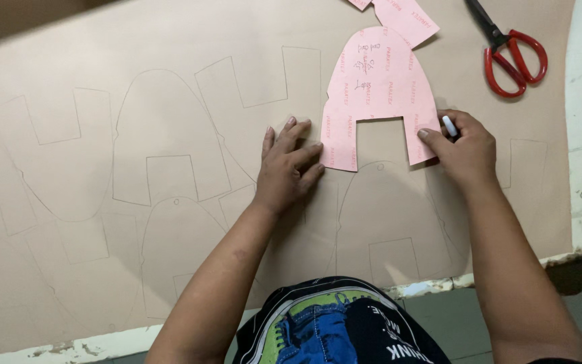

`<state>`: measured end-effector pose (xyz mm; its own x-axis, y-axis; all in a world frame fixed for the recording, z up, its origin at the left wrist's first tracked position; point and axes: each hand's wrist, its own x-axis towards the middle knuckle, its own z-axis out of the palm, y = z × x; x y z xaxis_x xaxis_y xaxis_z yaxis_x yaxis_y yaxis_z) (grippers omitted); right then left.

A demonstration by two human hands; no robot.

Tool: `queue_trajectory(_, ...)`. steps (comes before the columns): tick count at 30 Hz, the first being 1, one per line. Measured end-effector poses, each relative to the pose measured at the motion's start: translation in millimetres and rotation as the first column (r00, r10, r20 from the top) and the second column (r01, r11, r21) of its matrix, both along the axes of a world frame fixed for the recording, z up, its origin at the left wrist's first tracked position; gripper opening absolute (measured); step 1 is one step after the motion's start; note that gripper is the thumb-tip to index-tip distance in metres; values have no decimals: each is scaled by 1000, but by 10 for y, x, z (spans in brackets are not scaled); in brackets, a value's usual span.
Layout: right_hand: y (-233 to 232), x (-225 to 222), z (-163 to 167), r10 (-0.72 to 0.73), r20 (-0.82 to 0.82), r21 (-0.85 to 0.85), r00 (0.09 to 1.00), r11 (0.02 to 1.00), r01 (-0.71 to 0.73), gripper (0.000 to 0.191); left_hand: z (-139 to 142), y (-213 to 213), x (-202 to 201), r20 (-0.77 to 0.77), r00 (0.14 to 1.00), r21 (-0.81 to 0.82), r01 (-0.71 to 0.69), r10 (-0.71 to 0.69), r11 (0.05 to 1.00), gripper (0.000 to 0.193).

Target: The person places pink paper shoe-pattern templates on a large sheet of kraft paper and traces around their edges with a marker, repositioning each template to draw outlines of shoe upper parts across the sheet.

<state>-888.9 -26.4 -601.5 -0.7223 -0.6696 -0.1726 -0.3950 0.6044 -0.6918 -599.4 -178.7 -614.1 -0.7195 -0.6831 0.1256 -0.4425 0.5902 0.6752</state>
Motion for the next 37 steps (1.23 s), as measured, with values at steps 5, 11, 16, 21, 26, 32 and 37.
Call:
queue_trajectory(5, 3, -143, -20, 137, -222, 54, 965, 990, -128, 35, -33, 30, -20, 17, 1000, 4, -10, 10, 1000, 28)
queue_trajectory(11, 5, -257, 44, 59, 45, 18, 997, 998, -60, 37, -79, 4, -56, -6, 1000, -31, -1, 1, 1000, 30)
queue_trajectory(16, -7, -231, 85, 105, -24, -16, 994, 994, -105, 40, -67, 7, -79, -9, 1000, -27, 1, -2, 1000, 29)
queue_trajectory(21, -2, -194, 131, 100, -1, 17, 995, 995, -100, 42, -52, 6, -86, 8, 1000, -16, -4, 4, 1000, 29)
queue_trajectory(26, -46, -186, 101, 55, 13, 43, 998, 998, -55, 43, -22, 10, -111, 22, 1000, -25, -6, 6, 1000, 35)
queue_trajectory(32, -18, -205, -9, 46, -17, -18, 999, 999, -47, 42, 10, 8, -132, 46, 999, -32, -5, 6, 999, 35)
queue_trajectory(37, -11, -194, -64, -18, -11, 11, 1000, 1000, 18, 40, 15, 20, -144, 58, 998, -32, -5, 7, 999, 35)
